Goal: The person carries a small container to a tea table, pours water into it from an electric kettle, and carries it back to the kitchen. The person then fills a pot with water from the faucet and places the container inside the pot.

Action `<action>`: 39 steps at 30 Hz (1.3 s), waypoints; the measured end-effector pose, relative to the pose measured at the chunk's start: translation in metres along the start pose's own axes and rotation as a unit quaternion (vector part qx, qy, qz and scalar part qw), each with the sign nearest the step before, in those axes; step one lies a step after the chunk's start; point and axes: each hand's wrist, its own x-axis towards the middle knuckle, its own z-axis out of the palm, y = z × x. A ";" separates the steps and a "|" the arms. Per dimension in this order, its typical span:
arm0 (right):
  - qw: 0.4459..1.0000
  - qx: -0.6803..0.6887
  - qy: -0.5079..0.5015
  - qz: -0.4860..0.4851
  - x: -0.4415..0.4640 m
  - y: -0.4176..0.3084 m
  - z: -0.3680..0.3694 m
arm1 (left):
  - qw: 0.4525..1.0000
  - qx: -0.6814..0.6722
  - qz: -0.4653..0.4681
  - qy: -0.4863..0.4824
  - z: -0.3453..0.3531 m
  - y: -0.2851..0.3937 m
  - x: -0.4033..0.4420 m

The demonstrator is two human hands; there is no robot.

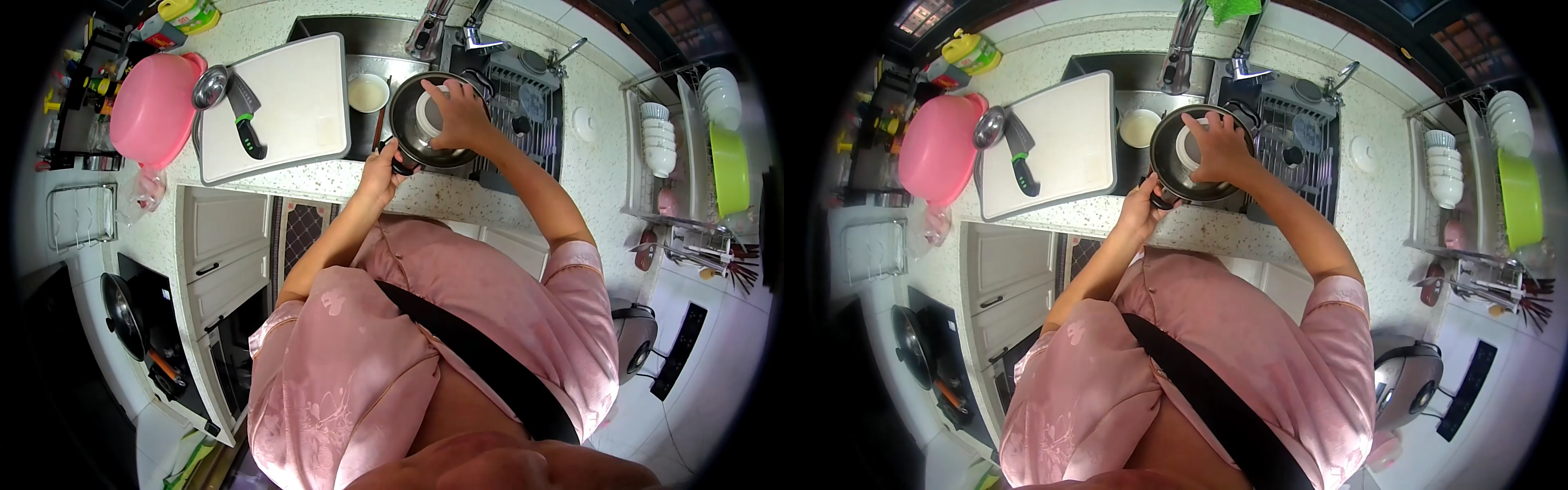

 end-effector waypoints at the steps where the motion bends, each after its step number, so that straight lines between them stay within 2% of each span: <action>1: 1.000 0.001 0.000 0.000 0.000 0.000 0.001 | 1.000 0.001 0.000 0.000 0.000 0.000 0.000; 18: 1.000 -0.008 0.010 -0.003 0.002 0.000 0.011 | 1.000 0.007 0.018 0.019 0.009 0.001 -0.005; 28: 1.000 -0.002 0.016 -0.005 0.002 -0.001 0.015 | 1.000 0.028 -0.004 0.010 0.002 0.000 -0.003; 34: 1.000 0.017 -0.013 0.002 -0.002 -0.002 0.006 | 0.999 0.028 0.015 0.021 0.001 -0.006 0.001; 37: 0.999 0.002 0.021 -0.025 -0.003 0.004 0.007 | 0.999 0.034 0.033 0.006 -0.001 -0.006 0.001; 39: 0.992 0.066 0.105 -0.034 0.000 0.010 0.000 | 0.999 0.012 0.031 -0.003 -0.002 -0.006 0.003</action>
